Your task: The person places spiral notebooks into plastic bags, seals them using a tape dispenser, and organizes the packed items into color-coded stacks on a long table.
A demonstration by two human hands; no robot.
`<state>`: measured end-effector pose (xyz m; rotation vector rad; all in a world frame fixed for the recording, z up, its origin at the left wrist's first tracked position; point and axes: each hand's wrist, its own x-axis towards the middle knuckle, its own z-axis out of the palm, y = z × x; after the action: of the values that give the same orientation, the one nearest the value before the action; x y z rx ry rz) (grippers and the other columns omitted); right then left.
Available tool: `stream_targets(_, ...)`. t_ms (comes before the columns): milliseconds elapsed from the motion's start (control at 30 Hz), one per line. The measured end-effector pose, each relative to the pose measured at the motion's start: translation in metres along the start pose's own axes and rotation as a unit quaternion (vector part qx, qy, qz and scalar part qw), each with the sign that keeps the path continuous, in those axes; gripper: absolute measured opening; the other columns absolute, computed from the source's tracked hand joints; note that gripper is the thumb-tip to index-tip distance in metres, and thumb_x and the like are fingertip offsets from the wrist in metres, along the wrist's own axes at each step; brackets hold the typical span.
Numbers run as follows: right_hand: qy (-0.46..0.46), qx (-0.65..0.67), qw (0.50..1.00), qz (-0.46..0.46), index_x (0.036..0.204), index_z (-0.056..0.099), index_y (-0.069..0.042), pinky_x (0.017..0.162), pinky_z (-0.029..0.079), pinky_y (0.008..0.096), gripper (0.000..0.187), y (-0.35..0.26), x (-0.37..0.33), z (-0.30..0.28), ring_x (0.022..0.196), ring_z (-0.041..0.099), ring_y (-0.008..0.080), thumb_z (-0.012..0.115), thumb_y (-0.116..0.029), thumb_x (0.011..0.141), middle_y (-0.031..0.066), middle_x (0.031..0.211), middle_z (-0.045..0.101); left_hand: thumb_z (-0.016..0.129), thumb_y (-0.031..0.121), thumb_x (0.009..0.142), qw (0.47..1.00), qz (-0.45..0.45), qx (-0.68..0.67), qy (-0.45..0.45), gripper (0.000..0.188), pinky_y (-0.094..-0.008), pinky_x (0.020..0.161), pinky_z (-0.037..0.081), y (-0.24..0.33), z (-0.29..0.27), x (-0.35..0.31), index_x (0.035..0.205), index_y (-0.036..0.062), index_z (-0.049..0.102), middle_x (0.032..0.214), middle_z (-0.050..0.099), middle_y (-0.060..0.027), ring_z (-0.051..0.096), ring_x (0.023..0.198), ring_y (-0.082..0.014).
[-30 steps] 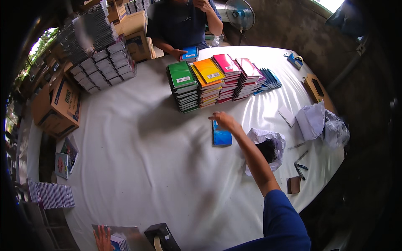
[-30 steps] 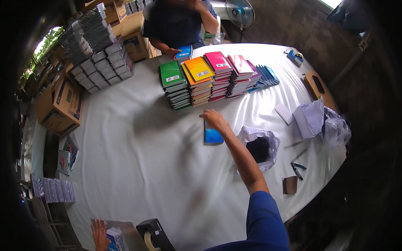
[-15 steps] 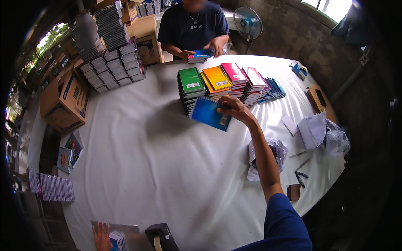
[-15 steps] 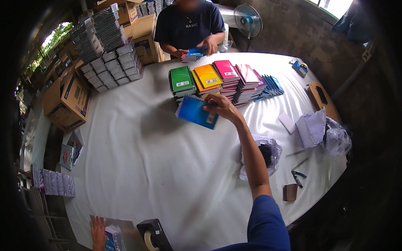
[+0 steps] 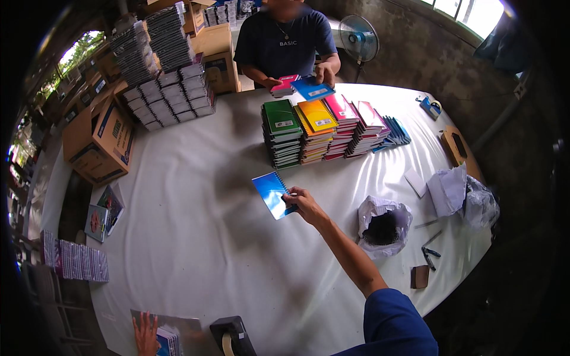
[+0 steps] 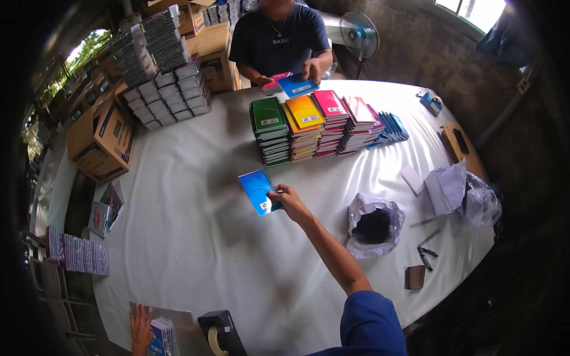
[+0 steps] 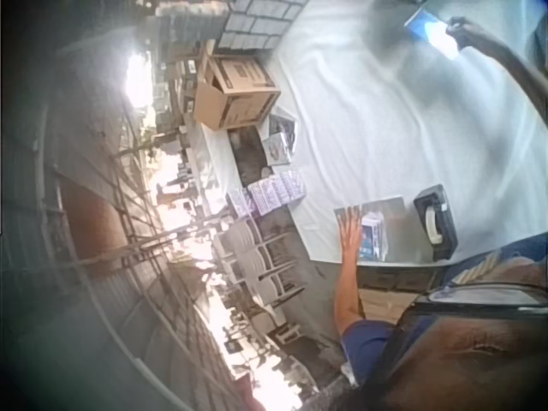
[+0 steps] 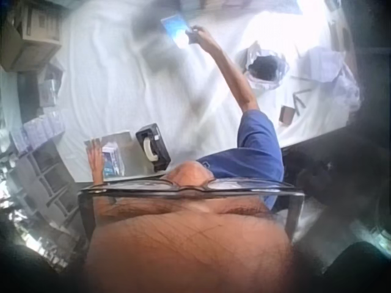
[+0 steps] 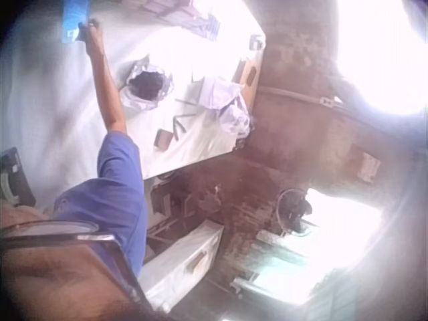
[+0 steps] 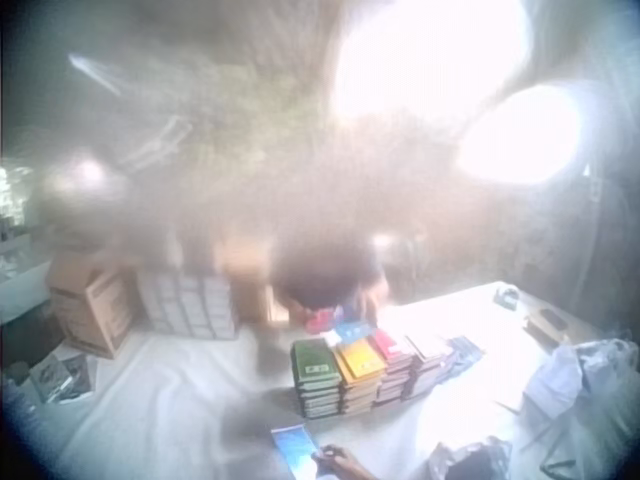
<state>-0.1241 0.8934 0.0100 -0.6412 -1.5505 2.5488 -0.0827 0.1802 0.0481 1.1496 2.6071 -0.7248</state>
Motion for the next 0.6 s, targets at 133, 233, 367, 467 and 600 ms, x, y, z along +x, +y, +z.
stream_targets(133, -0.018, -0.03, 0.999, -0.001, 0.097, 0.056, -0.002, 0.065, 0.049, 0.0264, 0.019, -0.004, -0.011, -0.001, 0.071, 0.059, 0.0124, 0.067, -0.015, 0.089, 0.0057, 0.081, 0.061, 0.088, 0.03, 0.045, 1.0, 0.003, -0.012, -0.02, 0.118, -0.0615, 0.115, 0.011, 0.003, -0.001, 0.003, 0.144, 0.0016, 0.032, 0.153, 0.018, -0.0256, 0.016, 0.143, -0.0423)
stream_targets(233, -0.163, -0.202, 0.966, -0.007, 0.102, 0.056, -0.002, 0.071, 0.047, 0.0288, 0.034, -0.016, -0.036, 0.011, 0.079, 0.059, 0.0139, 0.071, -0.029, 0.086, 0.0079, 0.085, 0.064, 0.088, 0.03, 0.046, 0.998, 0.021, 0.028, 0.05, 0.117, -0.0615, 0.115, 0.01, 0.0, 0.001, 0.002, 0.144, 0.0013, 0.032, 0.153, 0.019, -0.0261, 0.017, 0.143, -0.0425)
stream_targets(367, -0.325, -0.287, 0.901, 0.024, 0.104, 0.055, -0.007, 0.079, 0.043, 0.0318, 0.037, -0.031, -0.079, 0.064, 0.087, 0.057, 0.0146, 0.072, -0.033, 0.085, 0.0084, 0.089, 0.066, 0.087, 0.03, 0.046, 0.998, 0.023, 0.02, 0.046, 0.117, -0.0616, 0.115, 0.01, -0.002, 0.008, -0.008, 0.144, 0.0012, 0.032, 0.152, 0.02, -0.0261, 0.017, 0.143, -0.0428)
stream_targets(467, -0.302, -0.105, 0.948, 0.001, 0.105, 0.053, -0.008, 0.079, 0.043, 0.0323, 0.033, -0.031, -0.088, 0.075, 0.087, 0.057, 0.0152, 0.069, -0.031, 0.088, 0.0094, 0.09, 0.065, 0.087, 0.03, 0.045, 0.999, 0.02, 0.009, 0.028, 0.117, -0.0617, 0.115, 0.011, 0.0, 0.003, -0.007, 0.144, 0.0012, 0.032, 0.152, 0.021, -0.0261, 0.018, 0.142, -0.0429)
stream_targets(600, -0.145, -0.148, 0.978, -0.001, 0.105, 0.051, -0.004, 0.078, 0.045, 0.0312, 0.028, -0.008, -0.062, 0.069, 0.088, 0.058, 0.016, 0.067, -0.022, 0.089, 0.0129, 0.094, 0.063, 0.087, 0.03, 0.045, 1.0, 0.021, 0.005, 0.02, 0.117, -0.0618, 0.115, 0.011, -0.001, 0.001, -0.007, 0.144, 0.0013, 0.032, 0.152, 0.021, -0.0261, 0.018, 0.142, -0.043)
